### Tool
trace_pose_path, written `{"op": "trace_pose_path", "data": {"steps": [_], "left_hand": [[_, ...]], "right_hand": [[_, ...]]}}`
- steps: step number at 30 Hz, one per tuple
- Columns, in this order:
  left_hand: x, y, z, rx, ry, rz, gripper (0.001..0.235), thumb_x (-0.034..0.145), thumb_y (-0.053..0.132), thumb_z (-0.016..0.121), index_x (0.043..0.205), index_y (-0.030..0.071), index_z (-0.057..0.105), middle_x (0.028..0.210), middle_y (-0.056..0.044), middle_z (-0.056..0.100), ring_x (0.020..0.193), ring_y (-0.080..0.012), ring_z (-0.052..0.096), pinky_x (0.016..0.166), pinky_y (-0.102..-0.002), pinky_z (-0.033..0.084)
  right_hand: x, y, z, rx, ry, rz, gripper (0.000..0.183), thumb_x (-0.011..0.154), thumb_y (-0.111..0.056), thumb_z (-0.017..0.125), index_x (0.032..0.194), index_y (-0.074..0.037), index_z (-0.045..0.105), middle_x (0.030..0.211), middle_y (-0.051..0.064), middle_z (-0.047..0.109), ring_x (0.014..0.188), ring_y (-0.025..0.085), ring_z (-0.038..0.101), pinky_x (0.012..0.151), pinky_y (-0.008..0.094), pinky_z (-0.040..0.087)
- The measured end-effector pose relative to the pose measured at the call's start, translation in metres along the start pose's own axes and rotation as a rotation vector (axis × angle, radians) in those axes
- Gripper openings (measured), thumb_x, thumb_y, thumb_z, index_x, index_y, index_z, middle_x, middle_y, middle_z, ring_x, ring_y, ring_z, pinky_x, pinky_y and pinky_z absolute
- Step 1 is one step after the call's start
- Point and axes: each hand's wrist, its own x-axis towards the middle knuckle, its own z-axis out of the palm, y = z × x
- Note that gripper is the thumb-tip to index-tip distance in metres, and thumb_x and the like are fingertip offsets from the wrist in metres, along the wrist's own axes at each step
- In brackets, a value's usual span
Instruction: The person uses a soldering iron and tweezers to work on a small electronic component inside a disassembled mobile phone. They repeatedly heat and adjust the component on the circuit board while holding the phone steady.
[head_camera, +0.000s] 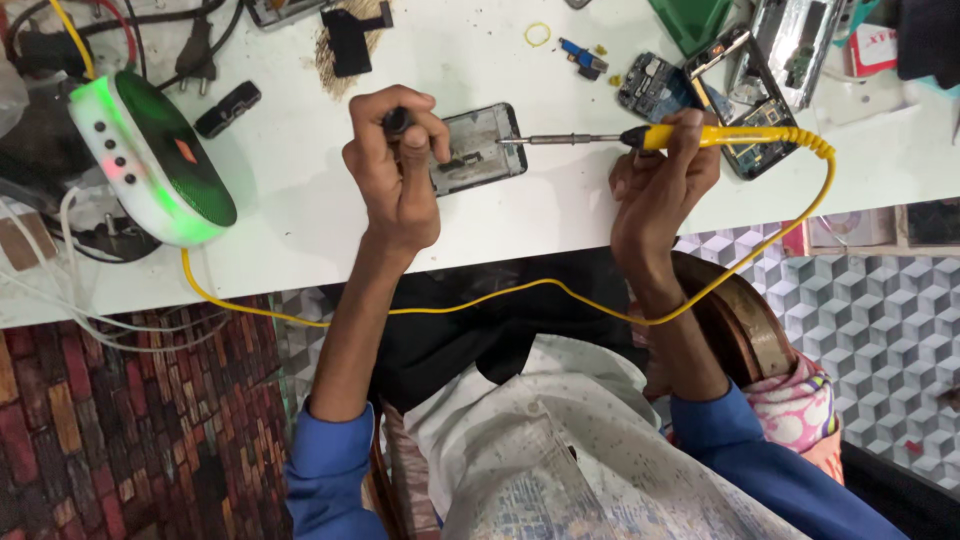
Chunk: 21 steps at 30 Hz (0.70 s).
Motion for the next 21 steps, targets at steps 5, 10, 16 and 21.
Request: {"op": "trace_pose_path", "data": {"steps": [5, 10, 16, 21], "left_hand": [[-0.0015, 0.0021, 0.0003, 0.019, -0.017, -0.015, 0.033, 0.12, 0.038, 0.042, 0.121, 0.005, 0.048, 0.078, -0.005, 0.058, 0.063, -0.011, 0.058, 0.059, -0.025, 0.044], [-0.0036, 0.0077, 0.0007, 0.009, 0.002, -0.026, 0.033, 0.119, 0.037, 0.044, 0.121, 0.004, 0.048, 0.077, -0.006, 0.058, 0.064, -0.0114, 0.058, 0.06, -0.026, 0.044], [-0.0007, 0.0081, -0.0023, 0.008, 0.015, -0.03, 0.032, 0.119, 0.036, 0.043, 0.122, 0.004, 0.047, 0.079, -0.006, 0.06, 0.064, -0.0102, 0.056, 0.06, -0.025, 0.042], [-0.0011, 0.0063, -0.0023, 0.009, -0.017, -0.047, 0.032, 0.122, 0.035, 0.043, 0.123, 0.004, 0.048, 0.079, -0.007, 0.059, 0.065, -0.0117, 0.057, 0.061, -0.026, 0.045]], "right_hand": [[0.0014, -0.0005, 0.0038, -0.065, 0.008, -0.002, 0.033, 0.113, -0.038, 0.054, 0.11, -0.006, 0.052, 0.07, 0.003, 0.043, 0.046, 0.013, 0.039, 0.044, 0.031, 0.036], [0.0008, -0.0052, 0.0059, -0.047, -0.031, -0.014, 0.035, 0.113, -0.041, 0.053, 0.112, -0.006, 0.049, 0.077, 0.007, 0.05, 0.049, 0.017, 0.045, 0.046, 0.032, 0.038], [0.0036, -0.0036, 0.0062, 0.009, -0.025, 0.001, 0.035, 0.114, -0.04, 0.054, 0.112, -0.006, 0.048, 0.077, 0.007, 0.05, 0.05, 0.018, 0.046, 0.047, 0.032, 0.038], [0.0043, -0.001, 0.0102, -0.027, 0.031, -0.036, 0.036, 0.115, -0.039, 0.055, 0.108, -0.005, 0.047, 0.079, 0.005, 0.046, 0.05, 0.018, 0.044, 0.048, 0.034, 0.038]]}}
